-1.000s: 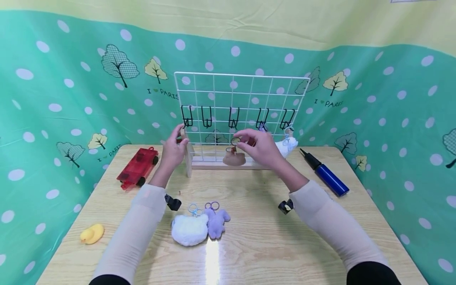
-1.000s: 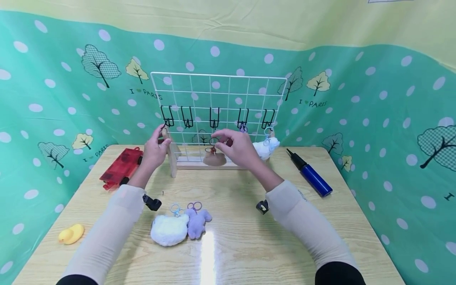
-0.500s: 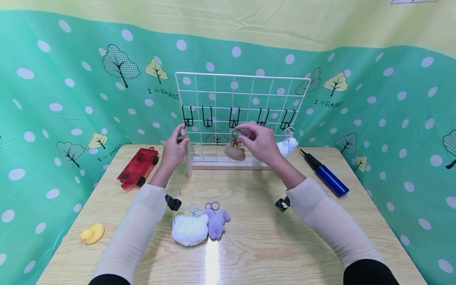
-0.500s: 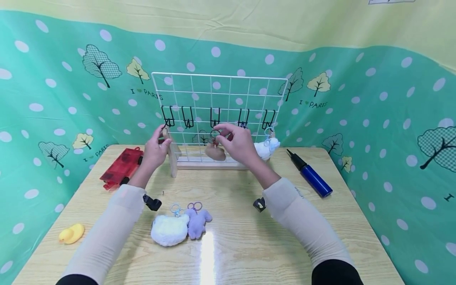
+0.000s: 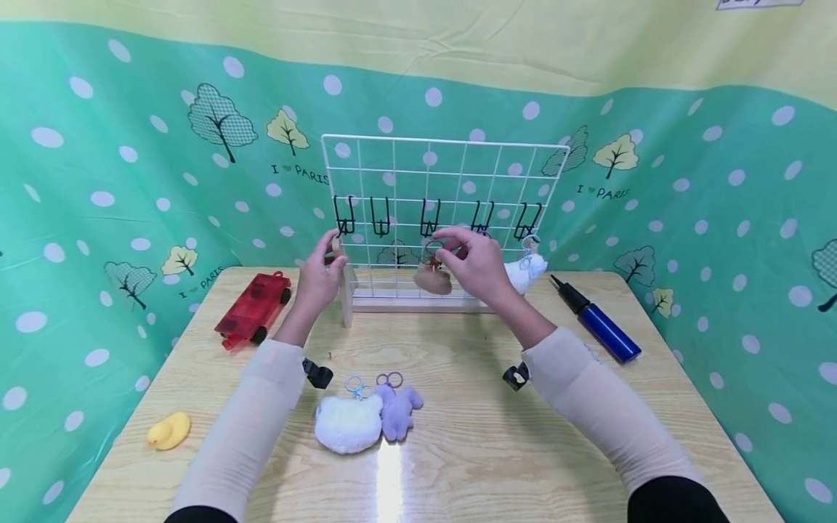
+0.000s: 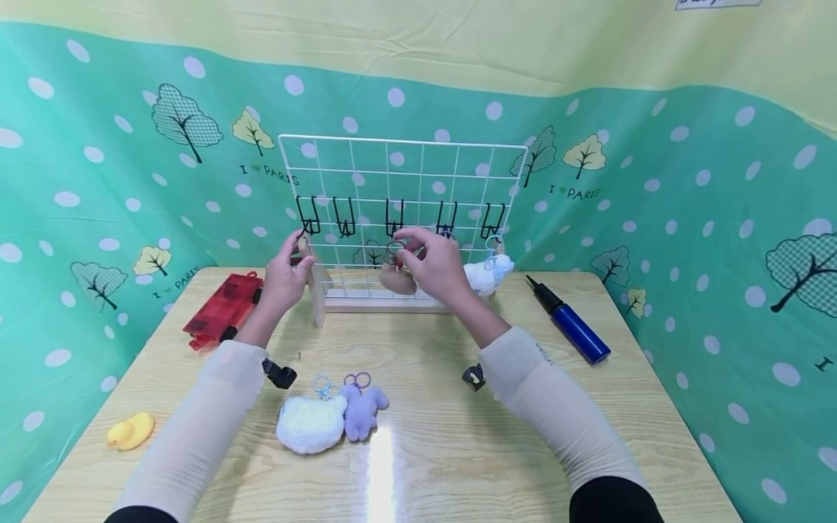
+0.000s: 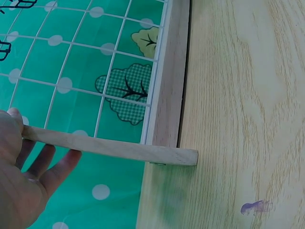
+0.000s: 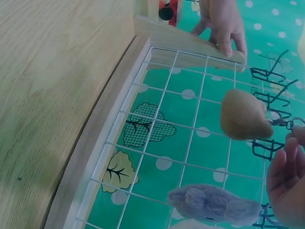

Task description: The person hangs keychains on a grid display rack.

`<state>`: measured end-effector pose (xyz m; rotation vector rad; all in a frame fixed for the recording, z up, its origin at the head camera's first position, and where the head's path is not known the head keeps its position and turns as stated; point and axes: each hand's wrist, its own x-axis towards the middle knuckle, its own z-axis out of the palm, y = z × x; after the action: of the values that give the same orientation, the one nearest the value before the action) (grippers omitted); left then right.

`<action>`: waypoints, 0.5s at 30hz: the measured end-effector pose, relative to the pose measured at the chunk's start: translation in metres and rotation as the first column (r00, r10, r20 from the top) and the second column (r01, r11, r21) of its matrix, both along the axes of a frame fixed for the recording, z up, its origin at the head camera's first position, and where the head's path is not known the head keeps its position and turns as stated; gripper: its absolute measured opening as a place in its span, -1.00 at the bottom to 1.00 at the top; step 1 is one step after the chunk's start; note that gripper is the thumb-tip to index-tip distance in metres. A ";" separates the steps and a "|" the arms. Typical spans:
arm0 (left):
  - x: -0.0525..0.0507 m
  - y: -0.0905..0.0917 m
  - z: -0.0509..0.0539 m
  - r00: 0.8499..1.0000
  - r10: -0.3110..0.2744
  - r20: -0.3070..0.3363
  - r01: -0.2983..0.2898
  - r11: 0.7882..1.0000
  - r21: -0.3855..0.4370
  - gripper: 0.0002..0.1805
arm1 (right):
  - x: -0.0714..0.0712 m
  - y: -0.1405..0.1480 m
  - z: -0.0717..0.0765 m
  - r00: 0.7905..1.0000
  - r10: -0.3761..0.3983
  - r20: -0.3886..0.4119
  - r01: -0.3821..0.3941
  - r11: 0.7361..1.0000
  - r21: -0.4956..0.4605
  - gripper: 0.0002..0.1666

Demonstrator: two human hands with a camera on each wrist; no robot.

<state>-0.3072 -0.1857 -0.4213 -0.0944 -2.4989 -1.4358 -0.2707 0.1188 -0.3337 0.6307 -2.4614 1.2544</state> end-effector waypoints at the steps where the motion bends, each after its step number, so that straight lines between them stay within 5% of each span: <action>1: 0.000 0.000 0.000 1.000 -0.001 -0.002 0.001 1.000 -0.002 -0.33 | 0.000 0.000 0.000 1.000 -0.004 -0.002 0.005 1.000 0.003 -0.73; 9: -0.001 -0.001 0.000 1.000 0.008 -0.023 -0.008 0.999 -0.031 -0.34 | 0.001 -0.005 0.006 0.999 -0.030 -0.035 0.031 0.999 0.019 -0.73; 15: 0.000 -0.001 0.000 1.000 0.004 -0.019 -0.005 1.000 -0.030 -0.34 | 0.000 -0.007 0.006 0.998 -0.061 0.015 0.060 0.998 0.036 -0.72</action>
<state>-0.3073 -0.1866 -0.4214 -0.1072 -2.5038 -1.3896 -0.2704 0.1120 -0.3273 0.5529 -2.5012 1.2007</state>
